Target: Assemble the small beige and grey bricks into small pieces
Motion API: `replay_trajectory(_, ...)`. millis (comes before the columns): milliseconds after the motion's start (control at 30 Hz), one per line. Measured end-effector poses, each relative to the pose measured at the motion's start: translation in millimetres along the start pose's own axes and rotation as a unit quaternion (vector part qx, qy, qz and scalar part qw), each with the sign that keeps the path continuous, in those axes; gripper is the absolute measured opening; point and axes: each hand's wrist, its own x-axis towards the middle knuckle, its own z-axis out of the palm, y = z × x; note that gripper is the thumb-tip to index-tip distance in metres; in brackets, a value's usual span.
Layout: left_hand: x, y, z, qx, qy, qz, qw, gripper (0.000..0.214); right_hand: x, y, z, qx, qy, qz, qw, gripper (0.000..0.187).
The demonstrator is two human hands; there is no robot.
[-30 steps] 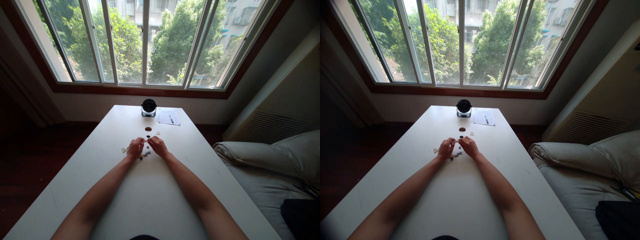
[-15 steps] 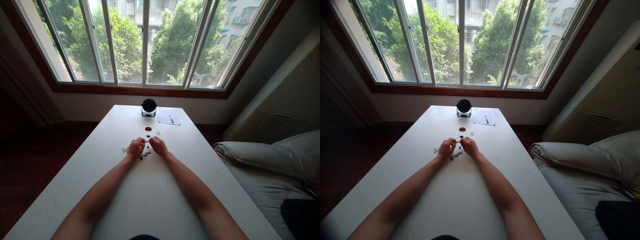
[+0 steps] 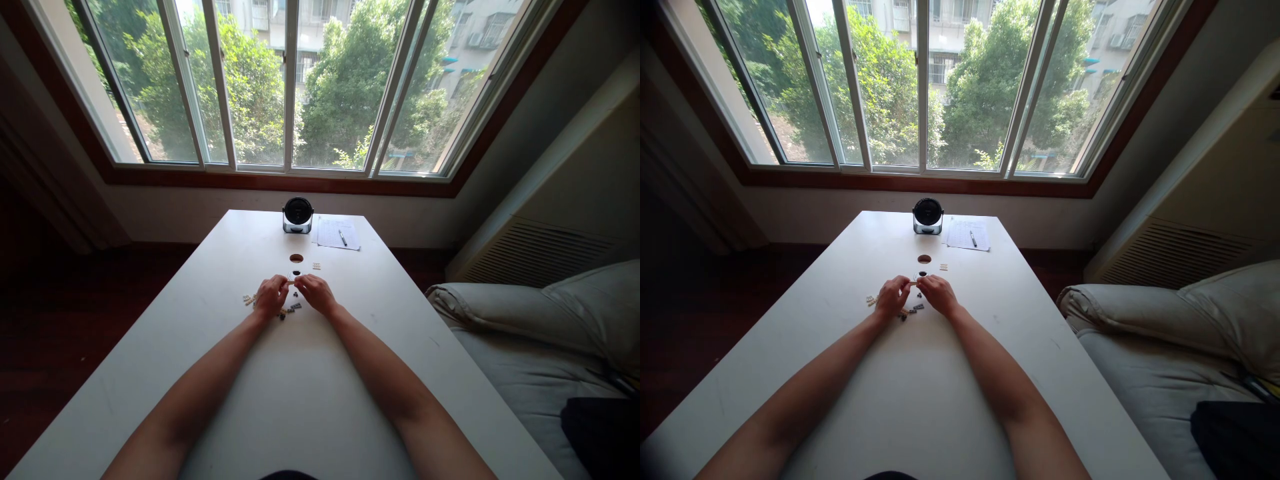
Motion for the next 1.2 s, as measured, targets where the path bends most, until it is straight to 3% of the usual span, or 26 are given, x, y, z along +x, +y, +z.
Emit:
replay_trajectory(433, 0.1, 1.9, -1.3, -0.004, -0.009, 0.02, 1.0, 0.013, 0.0, -0.6, -0.6, -0.009, -0.002, 0.014, 1.0, 0.026)
replay_trajectory(633, -0.3, 2.2, -0.9, 0.002, -0.003, 0.019, 1.0, 0.015, -0.7, 0.4, 1.9, 0.013, 0.009, 0.016, 1.0, 0.015)
replay_trajectory(1200, -0.5, 2.9, -2.4, -0.015, -0.011, 0.007, 1.0, 0.015, 0.2, 0.0, -0.8, -0.006, 0.001, 0.006, 1.0, 0.017)
